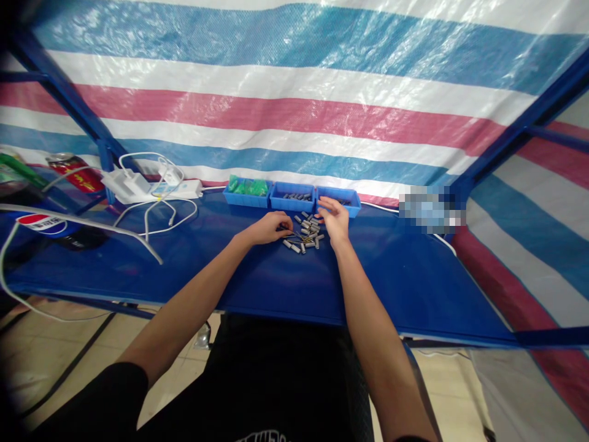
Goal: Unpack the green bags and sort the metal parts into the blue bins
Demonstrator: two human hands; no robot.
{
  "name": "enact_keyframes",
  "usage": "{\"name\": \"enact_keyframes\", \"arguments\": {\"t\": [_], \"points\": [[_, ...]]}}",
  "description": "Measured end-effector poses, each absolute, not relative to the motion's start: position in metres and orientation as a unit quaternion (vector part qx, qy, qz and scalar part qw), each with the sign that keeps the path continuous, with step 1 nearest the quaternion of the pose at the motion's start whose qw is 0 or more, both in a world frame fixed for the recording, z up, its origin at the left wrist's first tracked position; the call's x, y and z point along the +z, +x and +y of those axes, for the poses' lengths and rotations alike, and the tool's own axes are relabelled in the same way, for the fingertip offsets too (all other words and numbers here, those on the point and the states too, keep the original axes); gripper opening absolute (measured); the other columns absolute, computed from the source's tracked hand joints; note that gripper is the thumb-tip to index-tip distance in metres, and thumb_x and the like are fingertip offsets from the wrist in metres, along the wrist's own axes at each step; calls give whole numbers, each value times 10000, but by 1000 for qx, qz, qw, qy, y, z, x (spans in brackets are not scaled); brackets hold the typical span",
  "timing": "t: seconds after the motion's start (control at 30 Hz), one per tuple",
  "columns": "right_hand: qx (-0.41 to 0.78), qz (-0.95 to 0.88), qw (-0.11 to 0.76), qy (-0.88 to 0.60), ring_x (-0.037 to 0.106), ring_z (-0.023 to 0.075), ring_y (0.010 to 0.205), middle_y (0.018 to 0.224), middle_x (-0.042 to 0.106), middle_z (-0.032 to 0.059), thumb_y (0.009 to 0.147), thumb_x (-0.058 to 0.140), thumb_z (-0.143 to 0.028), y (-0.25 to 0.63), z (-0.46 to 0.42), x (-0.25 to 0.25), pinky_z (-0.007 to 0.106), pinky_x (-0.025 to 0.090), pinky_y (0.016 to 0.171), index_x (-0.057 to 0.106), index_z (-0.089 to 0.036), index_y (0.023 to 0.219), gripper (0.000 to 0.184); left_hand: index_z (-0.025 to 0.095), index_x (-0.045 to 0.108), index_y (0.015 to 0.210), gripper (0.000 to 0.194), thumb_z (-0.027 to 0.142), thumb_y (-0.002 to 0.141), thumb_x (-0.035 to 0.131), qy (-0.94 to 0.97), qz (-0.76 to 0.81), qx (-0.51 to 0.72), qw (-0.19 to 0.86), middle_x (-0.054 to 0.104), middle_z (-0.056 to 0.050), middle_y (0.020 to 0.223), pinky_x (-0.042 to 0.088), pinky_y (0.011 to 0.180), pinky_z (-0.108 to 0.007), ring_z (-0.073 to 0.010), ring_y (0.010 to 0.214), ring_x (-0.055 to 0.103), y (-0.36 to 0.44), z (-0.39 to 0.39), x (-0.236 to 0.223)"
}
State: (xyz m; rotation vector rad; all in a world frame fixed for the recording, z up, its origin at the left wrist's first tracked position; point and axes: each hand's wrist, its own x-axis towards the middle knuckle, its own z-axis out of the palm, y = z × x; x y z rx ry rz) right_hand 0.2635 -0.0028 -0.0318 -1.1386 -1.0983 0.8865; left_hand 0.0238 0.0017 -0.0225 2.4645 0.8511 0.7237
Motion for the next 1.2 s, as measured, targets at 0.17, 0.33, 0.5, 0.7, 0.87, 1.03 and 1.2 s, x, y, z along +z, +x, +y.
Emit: {"name": "enact_keyframes", "arguments": {"t": [0.17, 0.33, 0.5, 0.7, 0.87, 1.03, 1.2], "points": [[390, -480, 608, -497, 717, 189, 711, 1218, 771, 97, 672, 743, -343, 263, -4, -30, 302, 549, 577, 736, -233, 1149, 490, 178, 728, 844, 60, 177, 869, 673, 893, 305, 249, 216, 676, -79, 890, 479, 822, -311, -217, 851, 616, 23, 3, -24], [400, -475, 610, -492, 705, 177, 693, 1158, 787, 79, 656, 749, -336, 261, -7, -27, 291, 536, 572, 743, -241, 1102, 456, 182, 720, 877, 89, 248, 890, 663, 865, 308, 296, 265, 709, -67, 860, 486, 779, -305, -204, 798, 641, 24, 3, -24], [418, -492, 588, -488, 685, 168, 695, 1023, 802, 50, 680, 774, -391, 257, -13, -22, 289, 525, 596, 756, -250, 1029, 377, 177, 726, 877, 202, 379, 877, 712, 786, 324, 397, 345, 754, -72, 870, 530, 824, -319, -203, 817, 702, 29, 1, -21], [449, -540, 539, -464, 656, 165, 648, 873, 800, 40, 681, 799, -417, 251, -18, -19, 280, 490, 560, 780, -240, 944, 317, 149, 692, 887, 281, 368, 775, 827, 704, 315, 487, 410, 754, -81, 854, 537, 791, -301, -193, 818, 716, 31, 3, -19], [473, -565, 514, -440, 652, 163, 636, 871, 806, 38, 684, 813, -400, 247, -21, -18, 280, 483, 557, 791, -246, 985, 339, 145, 682, 879, 310, 340, 725, 867, 674, 323, 523, 409, 755, -85, 890, 515, 724, -258, -174, 809, 709, 32, 9, -24], [480, -578, 499, -432, 668, 176, 658, 912, 813, 49, 670, 852, -427, 245, -25, -17, 294, 487, 573, 794, -244, 1041, 418, 152, 696, 927, 321, 413, 789, 822, 670, 350, 509, 411, 760, -67, 805, 540, 735, -277, -191, 773, 730, 34, 10, -28], [474, -583, 494, -437, 651, 174, 631, 820, 791, 38, 648, 889, -459, 244, -25, -19, 297, 475, 561, 804, -237, 1022, 443, 156, 693, 1003, 351, 462, 850, 772, 675, 353, 487, 427, 753, -59, 725, 559, 736, -297, -204, 728, 744, 35, 8, -30]]}}
